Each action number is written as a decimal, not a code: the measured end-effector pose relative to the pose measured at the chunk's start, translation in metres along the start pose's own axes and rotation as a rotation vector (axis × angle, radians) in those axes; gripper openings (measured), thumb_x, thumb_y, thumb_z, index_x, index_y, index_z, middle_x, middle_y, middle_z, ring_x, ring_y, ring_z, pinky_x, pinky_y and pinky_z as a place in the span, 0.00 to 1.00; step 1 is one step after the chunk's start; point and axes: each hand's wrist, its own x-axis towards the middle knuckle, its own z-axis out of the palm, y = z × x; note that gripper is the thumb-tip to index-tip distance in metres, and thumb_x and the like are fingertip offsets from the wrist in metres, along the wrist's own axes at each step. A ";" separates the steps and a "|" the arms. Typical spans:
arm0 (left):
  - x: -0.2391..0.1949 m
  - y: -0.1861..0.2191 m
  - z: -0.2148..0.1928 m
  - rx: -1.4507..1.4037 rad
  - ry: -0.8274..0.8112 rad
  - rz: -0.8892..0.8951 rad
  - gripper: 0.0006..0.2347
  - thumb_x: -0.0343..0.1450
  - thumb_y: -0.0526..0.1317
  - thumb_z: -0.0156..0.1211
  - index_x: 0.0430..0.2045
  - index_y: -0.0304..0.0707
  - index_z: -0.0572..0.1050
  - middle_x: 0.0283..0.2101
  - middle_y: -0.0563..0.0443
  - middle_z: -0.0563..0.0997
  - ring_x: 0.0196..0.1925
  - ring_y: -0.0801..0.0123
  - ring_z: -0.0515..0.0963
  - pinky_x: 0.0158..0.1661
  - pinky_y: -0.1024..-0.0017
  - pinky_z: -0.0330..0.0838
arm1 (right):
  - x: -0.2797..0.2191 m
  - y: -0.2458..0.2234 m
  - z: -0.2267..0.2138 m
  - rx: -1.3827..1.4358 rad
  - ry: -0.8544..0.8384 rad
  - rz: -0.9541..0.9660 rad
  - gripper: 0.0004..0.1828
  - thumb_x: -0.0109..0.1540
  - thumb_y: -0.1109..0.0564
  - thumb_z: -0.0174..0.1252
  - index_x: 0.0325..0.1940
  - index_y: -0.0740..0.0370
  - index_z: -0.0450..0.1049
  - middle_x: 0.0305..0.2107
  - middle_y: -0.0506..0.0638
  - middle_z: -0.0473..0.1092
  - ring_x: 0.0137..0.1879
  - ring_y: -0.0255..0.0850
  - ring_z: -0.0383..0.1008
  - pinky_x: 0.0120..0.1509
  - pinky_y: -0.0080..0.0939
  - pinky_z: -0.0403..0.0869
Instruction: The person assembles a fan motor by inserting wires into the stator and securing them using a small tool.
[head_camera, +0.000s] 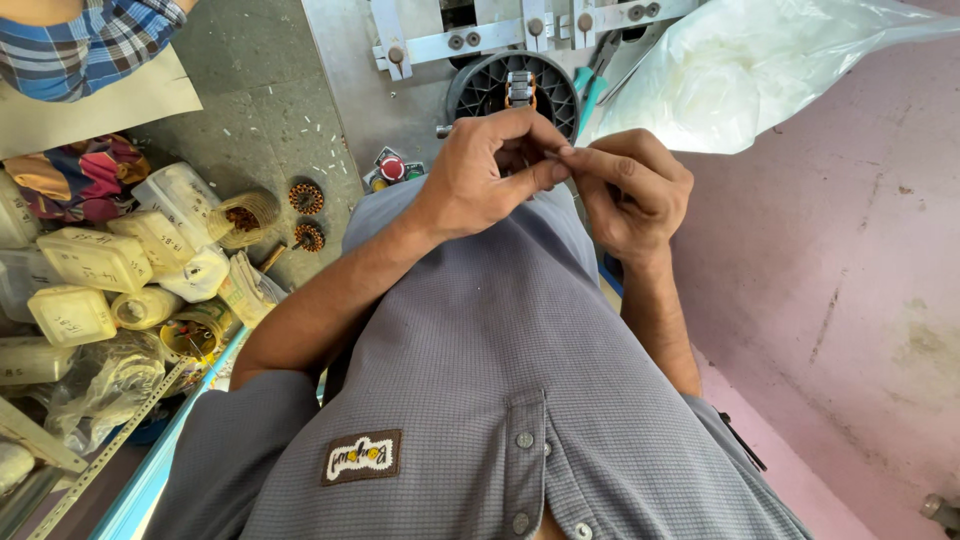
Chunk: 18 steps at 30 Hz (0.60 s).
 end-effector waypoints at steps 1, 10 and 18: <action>-0.002 -0.002 -0.001 0.020 0.060 0.016 0.07 0.72 0.37 0.71 0.40 0.34 0.81 0.36 0.51 0.86 0.36 0.74 0.87 0.38 0.78 0.83 | 0.003 -0.004 -0.001 0.044 -0.033 0.025 0.12 0.60 0.72 0.70 0.46 0.64 0.82 0.37 0.51 0.75 0.36 0.35 0.75 0.36 0.31 0.71; -0.016 -0.009 -0.009 0.376 0.158 0.367 0.07 0.73 0.30 0.67 0.44 0.32 0.81 0.42 0.44 0.86 0.44 0.62 0.88 0.45 0.72 0.84 | 0.001 -0.009 0.007 0.118 -0.061 0.192 0.10 0.63 0.66 0.73 0.46 0.65 0.79 0.40 0.51 0.77 0.37 0.31 0.74 0.35 0.28 0.70; -0.016 -0.011 -0.012 0.316 0.230 0.428 0.06 0.69 0.30 0.72 0.35 0.36 0.81 0.41 0.47 0.85 0.42 0.66 0.86 0.44 0.73 0.83 | 0.002 -0.014 0.010 0.103 -0.095 0.213 0.09 0.61 0.69 0.70 0.42 0.63 0.79 0.44 0.53 0.74 0.36 0.30 0.69 0.35 0.30 0.67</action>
